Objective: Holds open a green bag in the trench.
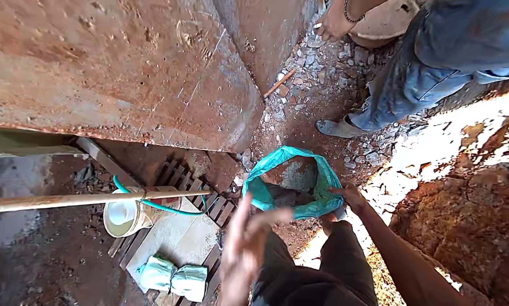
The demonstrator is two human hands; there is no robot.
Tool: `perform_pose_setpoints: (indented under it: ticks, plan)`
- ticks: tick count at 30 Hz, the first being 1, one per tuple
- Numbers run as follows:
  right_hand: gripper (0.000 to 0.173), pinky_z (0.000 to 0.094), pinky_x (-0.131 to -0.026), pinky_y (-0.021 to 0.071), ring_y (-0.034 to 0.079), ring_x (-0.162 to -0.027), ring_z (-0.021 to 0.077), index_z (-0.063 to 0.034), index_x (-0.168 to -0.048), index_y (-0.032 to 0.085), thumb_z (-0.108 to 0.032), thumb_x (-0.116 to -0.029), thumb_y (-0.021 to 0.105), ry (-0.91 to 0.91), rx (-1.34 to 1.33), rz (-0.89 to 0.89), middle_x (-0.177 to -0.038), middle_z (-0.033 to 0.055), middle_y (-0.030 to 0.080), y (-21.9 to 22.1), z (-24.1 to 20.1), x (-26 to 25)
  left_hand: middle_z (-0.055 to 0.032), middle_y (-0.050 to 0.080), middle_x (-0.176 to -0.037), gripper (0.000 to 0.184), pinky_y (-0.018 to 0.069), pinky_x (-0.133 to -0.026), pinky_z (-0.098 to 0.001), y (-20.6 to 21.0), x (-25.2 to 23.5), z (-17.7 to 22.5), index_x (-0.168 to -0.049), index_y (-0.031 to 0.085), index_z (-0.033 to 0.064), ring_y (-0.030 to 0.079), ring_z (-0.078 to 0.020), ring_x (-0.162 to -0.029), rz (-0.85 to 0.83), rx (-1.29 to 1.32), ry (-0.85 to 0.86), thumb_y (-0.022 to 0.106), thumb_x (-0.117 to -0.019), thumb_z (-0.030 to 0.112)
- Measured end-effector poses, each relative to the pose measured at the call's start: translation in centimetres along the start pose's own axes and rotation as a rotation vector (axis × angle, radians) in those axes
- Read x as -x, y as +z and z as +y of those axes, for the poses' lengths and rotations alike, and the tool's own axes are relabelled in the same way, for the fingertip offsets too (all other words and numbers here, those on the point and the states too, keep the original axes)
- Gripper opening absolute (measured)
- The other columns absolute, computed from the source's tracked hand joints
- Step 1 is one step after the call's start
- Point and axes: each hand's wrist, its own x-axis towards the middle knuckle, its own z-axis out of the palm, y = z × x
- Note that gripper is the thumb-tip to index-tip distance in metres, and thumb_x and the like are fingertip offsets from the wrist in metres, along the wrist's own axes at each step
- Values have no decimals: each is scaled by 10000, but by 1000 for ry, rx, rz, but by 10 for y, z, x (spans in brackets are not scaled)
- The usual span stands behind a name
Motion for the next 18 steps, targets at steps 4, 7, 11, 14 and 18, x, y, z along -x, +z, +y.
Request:
perform_pose_setpoints:
  ticks: [4,7,11,14,18]
  plan:
    - [251,318,-637,550,650,-740,136,29,-1148,657,-67,-921,702,-75,-87,150,-932,109,698,-11,-11,-1,-237,625,-1299,389,485,-1016,-433,-131,-44,-178,-1367,541,-91,615,-274,-1166,529,-533,-687,532,-1047,130]
    - [221,335,-733,587,675,-794,137,23,-1077,653,-29,-864,685,-176,-216,218,-910,80,700,-14,-6,-3,-262,574,-1396,450,422,-1095,-523,-189,-69,-263,-1390,555,-54,548,-350,-1297,305,-533,-976,490,-1092,277]
    - [233,306,-734,606,687,-772,103,-17,-1035,610,1,-806,651,-186,-321,222,-862,26,701,11,-15,5,-202,662,-1211,377,526,-982,-450,-186,-89,-261,-1293,601,-48,645,-253,-1098,-142,-309,-1083,578,-1044,234]
    - [266,360,-755,599,686,-823,155,24,-1111,637,-1,-850,676,-156,48,306,-937,95,698,31,-42,-4,-198,691,-1174,399,558,-970,-440,-195,-94,-246,-1257,632,-54,682,-248,-1064,-264,-337,-1018,738,-889,58]
    - [310,678,-907,485,665,-1029,471,21,-1230,657,-105,-946,639,32,547,735,-1087,303,688,3,-56,4,-189,733,-1100,258,532,-957,-560,-234,-90,-228,-1147,737,13,700,-335,-1045,-158,-896,-752,701,-896,59]
